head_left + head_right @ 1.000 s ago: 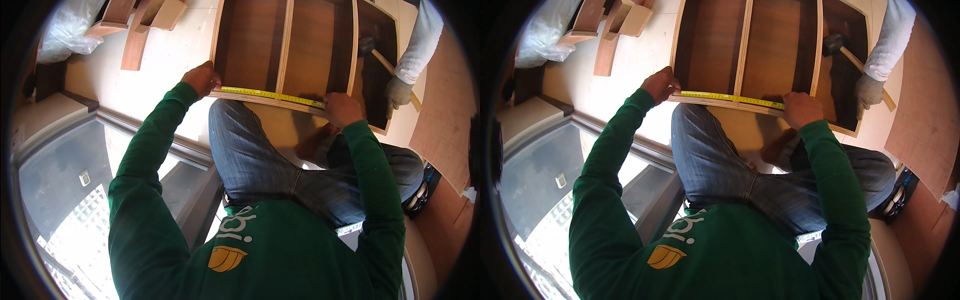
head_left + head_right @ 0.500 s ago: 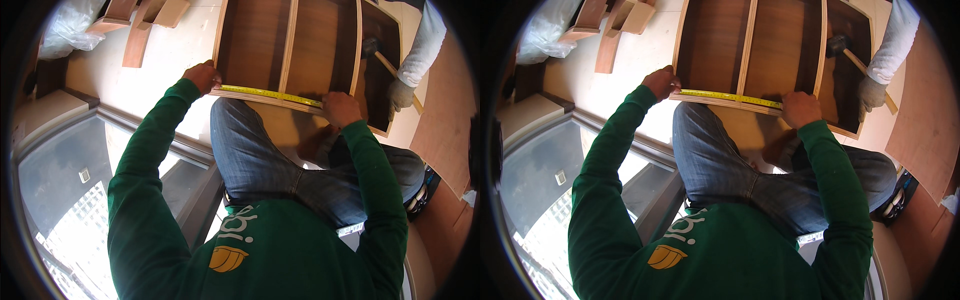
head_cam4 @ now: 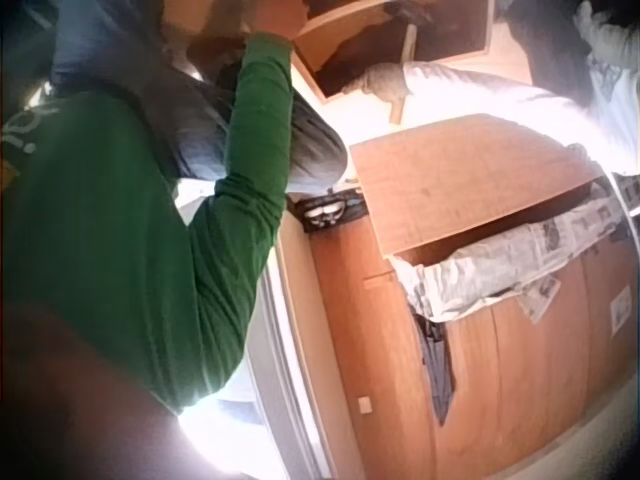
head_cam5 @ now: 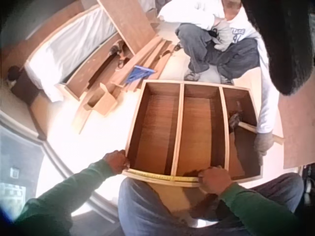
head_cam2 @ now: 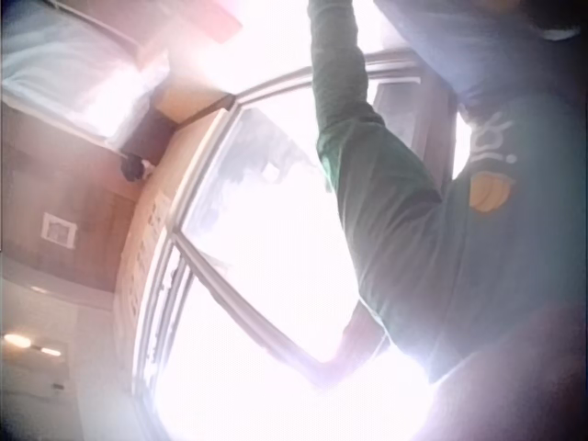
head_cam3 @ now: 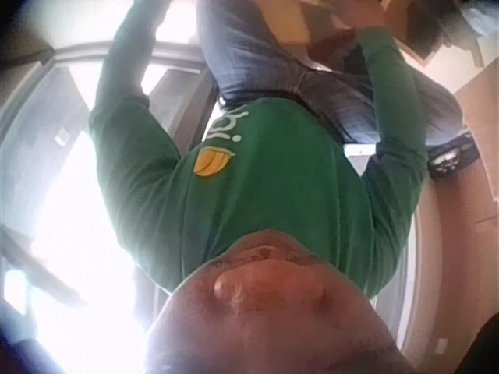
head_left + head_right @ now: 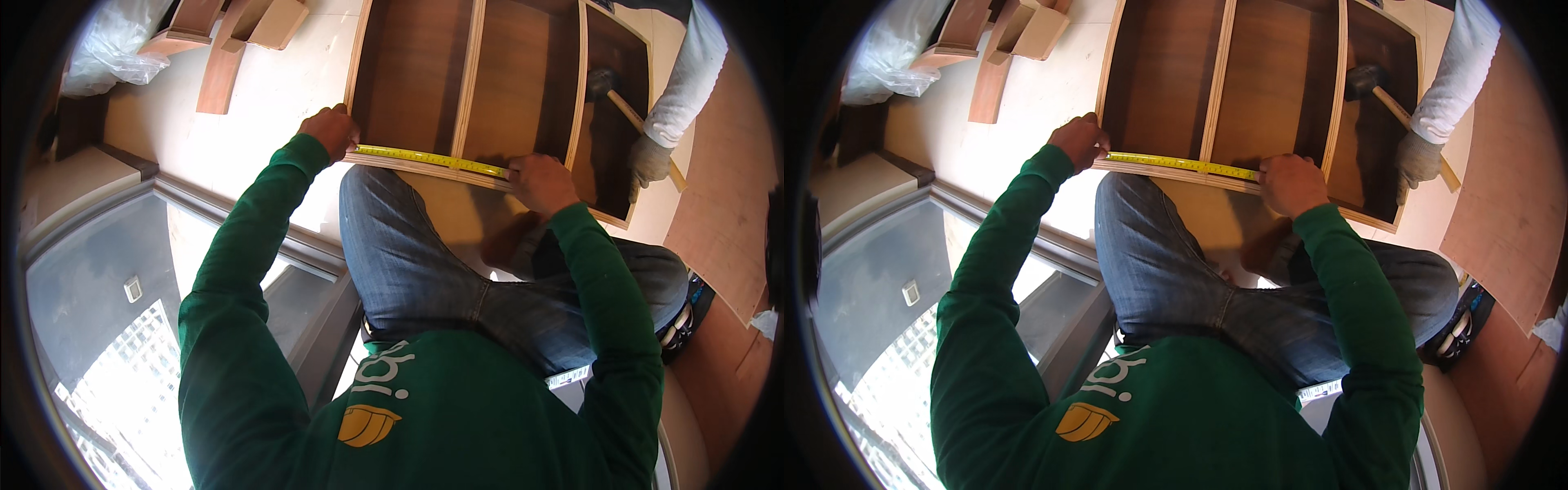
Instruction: The person measures and marks a wooden cabinet frame using a tape measure and pencil. They then use a set square to draw straight lines on the wood. Another person assists by holding the frame and using a hammer.
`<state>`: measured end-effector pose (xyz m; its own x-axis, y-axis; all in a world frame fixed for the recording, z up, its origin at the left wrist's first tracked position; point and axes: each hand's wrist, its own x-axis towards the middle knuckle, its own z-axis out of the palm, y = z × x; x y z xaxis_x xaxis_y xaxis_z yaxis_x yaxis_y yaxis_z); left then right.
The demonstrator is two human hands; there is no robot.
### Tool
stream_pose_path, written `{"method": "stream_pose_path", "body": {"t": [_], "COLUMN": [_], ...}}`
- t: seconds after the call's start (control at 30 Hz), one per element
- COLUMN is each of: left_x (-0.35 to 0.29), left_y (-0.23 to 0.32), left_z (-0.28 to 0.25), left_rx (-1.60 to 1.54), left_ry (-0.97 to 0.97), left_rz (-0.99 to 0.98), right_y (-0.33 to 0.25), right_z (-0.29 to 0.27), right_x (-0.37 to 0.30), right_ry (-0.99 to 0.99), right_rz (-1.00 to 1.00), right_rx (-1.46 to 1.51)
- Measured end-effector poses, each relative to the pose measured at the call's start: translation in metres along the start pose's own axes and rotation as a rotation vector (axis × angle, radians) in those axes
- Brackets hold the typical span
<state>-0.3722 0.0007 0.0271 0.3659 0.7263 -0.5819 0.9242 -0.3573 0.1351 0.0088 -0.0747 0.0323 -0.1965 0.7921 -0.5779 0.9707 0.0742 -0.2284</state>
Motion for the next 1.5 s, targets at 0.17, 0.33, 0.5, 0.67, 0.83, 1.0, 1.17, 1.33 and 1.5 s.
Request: {"method": "stream_pose_path", "body": {"t": [0.17, 0.33, 0.5, 0.67, 0.83, 1.0, 1.17, 1.33, 1.5], "left_x": [-0.001, 0.001, 0.001, 0.006, -0.007, -0.01, -0.01, -0.019, -0.003], "left_y": [0.002, -0.001, 0.023, 0.014, 0.012, 0.006, 0.004, 0.032, 0.103], "left_z": [-0.008, -0.005, -0.016, -0.005, -0.006, -0.007, -0.002, 0.0, 0.04], "left_rx": [-0.007, 0.001, 0.075, 0.09, 0.1, -0.005, -0.027, 0.141, -0.349], "left_ry": [-0.031, -0.059, -0.026, -0.021, -0.022, -0.026, -0.028, 0.182, 0.478], "left_rz": [-0.014, -0.028, 0.003, 0.014, -0.068, -0.096, -0.125, 0.02, 0.157], "right_y": [-0.004, -0.001, 0.001, -0.005, 0.0, -0.001, -0.006, -0.011, -0.005], "right_z": [-0.008, -0.003, -0.003, -0.012, -0.002, -0.005, -0.002, -0.004, 0.001], "right_x": [0.002, 0.006, 0.007, 0.004, 0.004, 0.005, 0.005, 0.002, 0.004], "right_ry": [-0.124, -0.111, -0.104, -0.135, -0.102, -0.116, -0.051, 0.007, 0.0], "right_rz": [0.068, 0.014, 0.004, 0.027, 0.008, -0.003, -0.053, -0.042, -0.068], "right_rx": [0.019, 0.006, -0.022, 0.01, 0.004, 0.033, 0.024, 0.022, -0.001]}}
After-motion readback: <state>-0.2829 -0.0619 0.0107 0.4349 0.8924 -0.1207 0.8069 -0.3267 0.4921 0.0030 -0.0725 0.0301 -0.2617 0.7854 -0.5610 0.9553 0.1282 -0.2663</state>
